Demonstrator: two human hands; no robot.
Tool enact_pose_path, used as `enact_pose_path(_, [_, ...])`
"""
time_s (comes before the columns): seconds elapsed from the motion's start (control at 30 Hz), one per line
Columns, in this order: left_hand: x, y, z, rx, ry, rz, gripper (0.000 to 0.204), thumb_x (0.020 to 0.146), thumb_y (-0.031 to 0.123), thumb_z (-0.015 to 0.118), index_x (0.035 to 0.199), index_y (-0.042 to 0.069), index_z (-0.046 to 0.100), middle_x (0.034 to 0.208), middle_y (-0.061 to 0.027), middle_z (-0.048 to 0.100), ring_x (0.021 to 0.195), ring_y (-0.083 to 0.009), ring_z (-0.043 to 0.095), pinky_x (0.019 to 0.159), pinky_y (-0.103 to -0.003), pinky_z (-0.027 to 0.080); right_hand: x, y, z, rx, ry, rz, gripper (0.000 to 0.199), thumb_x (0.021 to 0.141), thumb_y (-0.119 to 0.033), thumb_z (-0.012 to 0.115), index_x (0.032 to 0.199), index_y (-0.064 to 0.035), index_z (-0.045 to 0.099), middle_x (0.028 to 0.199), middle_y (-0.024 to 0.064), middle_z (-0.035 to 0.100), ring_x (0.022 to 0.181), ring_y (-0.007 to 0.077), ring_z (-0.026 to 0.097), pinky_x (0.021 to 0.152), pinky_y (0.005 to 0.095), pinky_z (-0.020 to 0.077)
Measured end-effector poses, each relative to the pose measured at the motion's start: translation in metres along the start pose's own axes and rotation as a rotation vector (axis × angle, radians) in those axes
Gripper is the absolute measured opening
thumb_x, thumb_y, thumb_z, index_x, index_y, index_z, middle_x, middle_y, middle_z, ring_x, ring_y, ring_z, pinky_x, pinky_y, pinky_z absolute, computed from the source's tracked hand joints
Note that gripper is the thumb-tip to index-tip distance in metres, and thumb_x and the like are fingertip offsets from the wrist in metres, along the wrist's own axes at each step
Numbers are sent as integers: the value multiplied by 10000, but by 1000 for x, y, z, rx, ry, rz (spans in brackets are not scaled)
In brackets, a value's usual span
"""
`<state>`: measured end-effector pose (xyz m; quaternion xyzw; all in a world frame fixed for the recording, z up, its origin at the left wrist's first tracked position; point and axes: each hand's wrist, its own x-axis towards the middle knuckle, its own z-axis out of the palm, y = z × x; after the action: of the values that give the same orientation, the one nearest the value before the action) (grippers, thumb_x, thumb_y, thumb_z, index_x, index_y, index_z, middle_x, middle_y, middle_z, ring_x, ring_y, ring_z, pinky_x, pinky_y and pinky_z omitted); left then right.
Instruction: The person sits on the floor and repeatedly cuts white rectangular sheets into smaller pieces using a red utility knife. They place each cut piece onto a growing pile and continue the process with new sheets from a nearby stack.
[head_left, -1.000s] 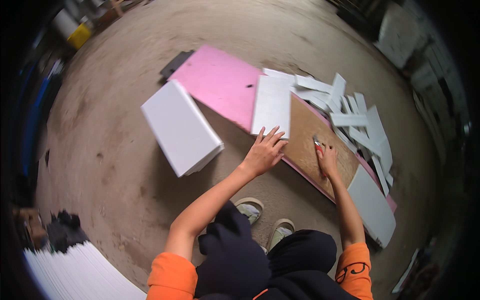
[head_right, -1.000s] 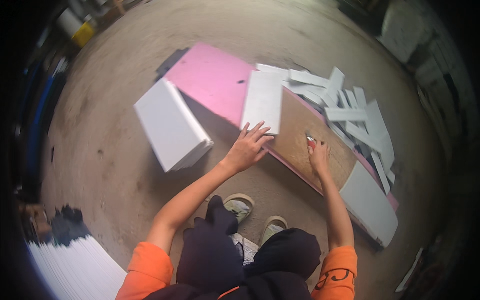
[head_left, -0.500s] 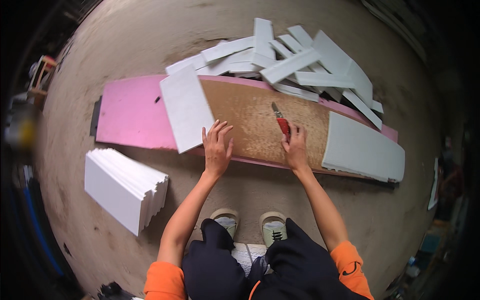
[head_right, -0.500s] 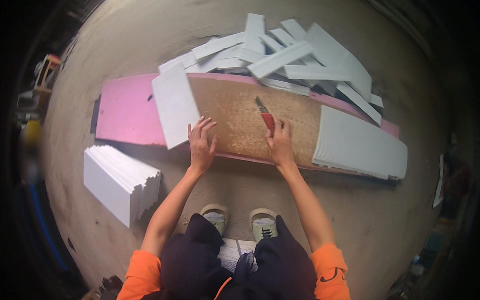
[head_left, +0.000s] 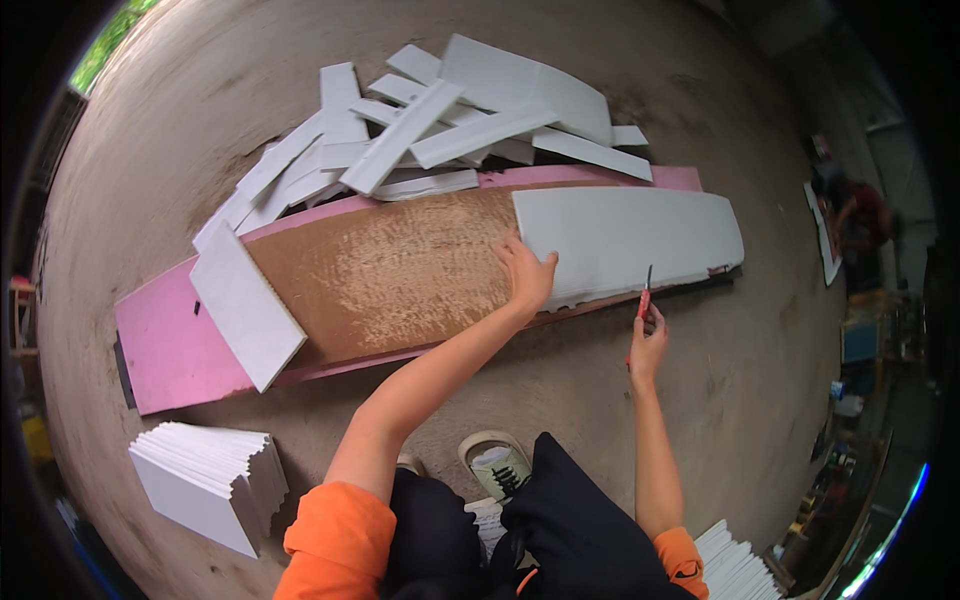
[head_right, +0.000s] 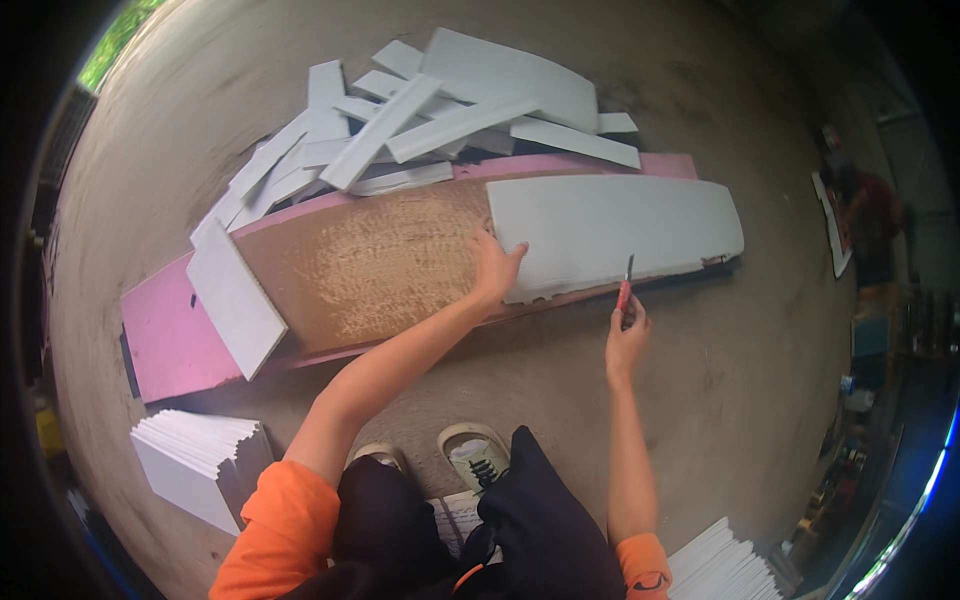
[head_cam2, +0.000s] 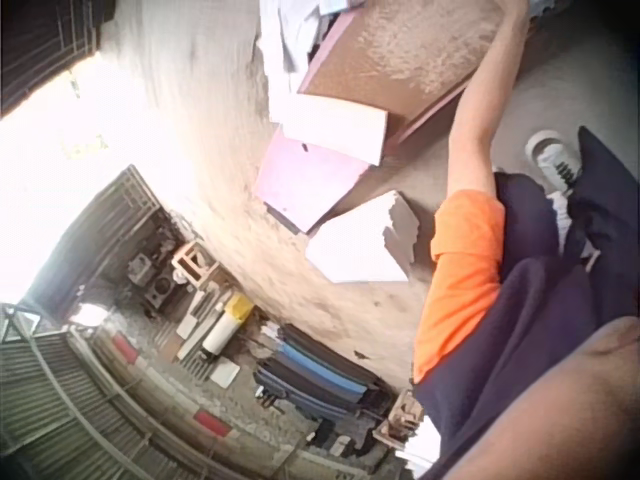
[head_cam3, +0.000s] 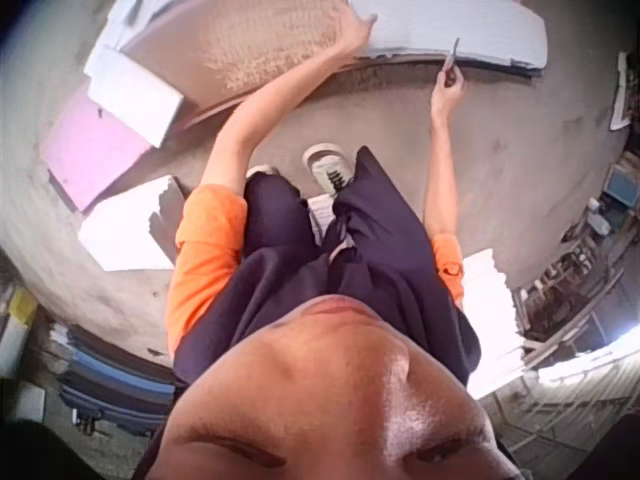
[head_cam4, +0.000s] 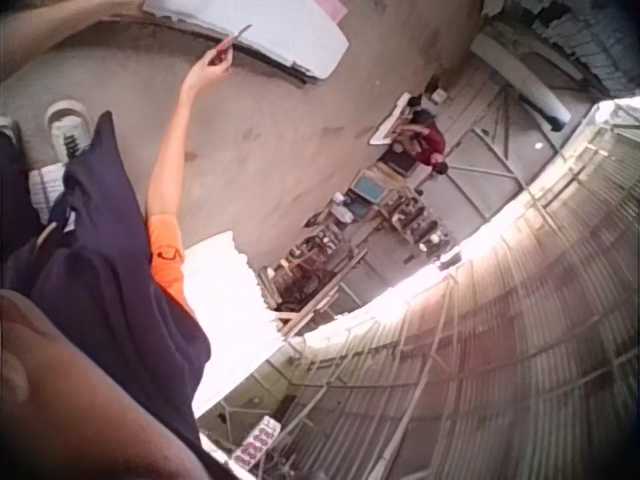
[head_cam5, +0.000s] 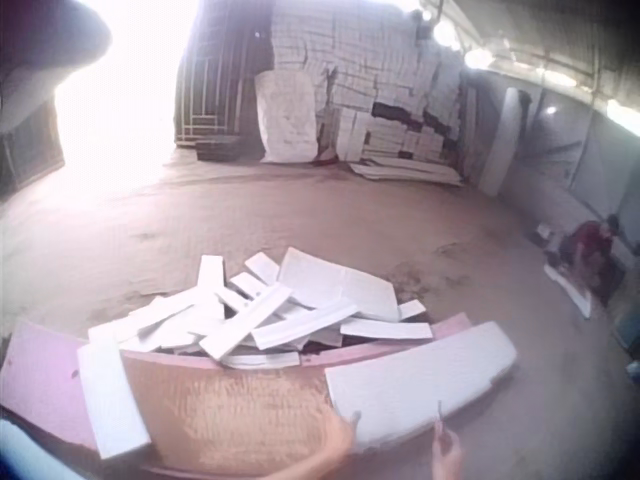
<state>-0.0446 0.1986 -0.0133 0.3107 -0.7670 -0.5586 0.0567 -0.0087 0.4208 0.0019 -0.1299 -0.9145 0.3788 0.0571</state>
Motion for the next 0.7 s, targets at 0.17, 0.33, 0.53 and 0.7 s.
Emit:
enact_pose_path(0.17, [10,28,19,-16,-83,-369,578,748,174,660,1214,22,354,1183,-217,371,1120,-361,383,893,-431,357,-7,-4,-12,40,18,31,361,824,-138,551,1168,-45,492,1055,107,471,901,186,520,790,310,434])
enact_pose_path(0.33, [39,26,10,-331,-89,4,341,826,99,560,1124,-2,428,950,-128,582,890,-204,562,793,-319,434,-4,-29,-6,356,20,108,343,835,-122,506,1163,-22,489,960,62,510,736,126,494,642,261,420])
enact_pose_path(0.53, [44,80,-126,-554,-175,483,226,811,59,580,1010,24,478,874,-72,557,861,-127,500,783,-253,389,6,-72,-19,609,145,101,343,860,-135,471,1165,20,472,965,27,520,633,77,420,576,228,382])
enact_pose_path(0.7, [48,43,-246,-250,-113,664,222,799,65,607,993,37,503,871,-31,539,890,-104,469,780,-236,378,5,-108,-12,752,141,71,357,862,-156,478,1183,-1,460,823,0,474,680,84,435,634,240,386])
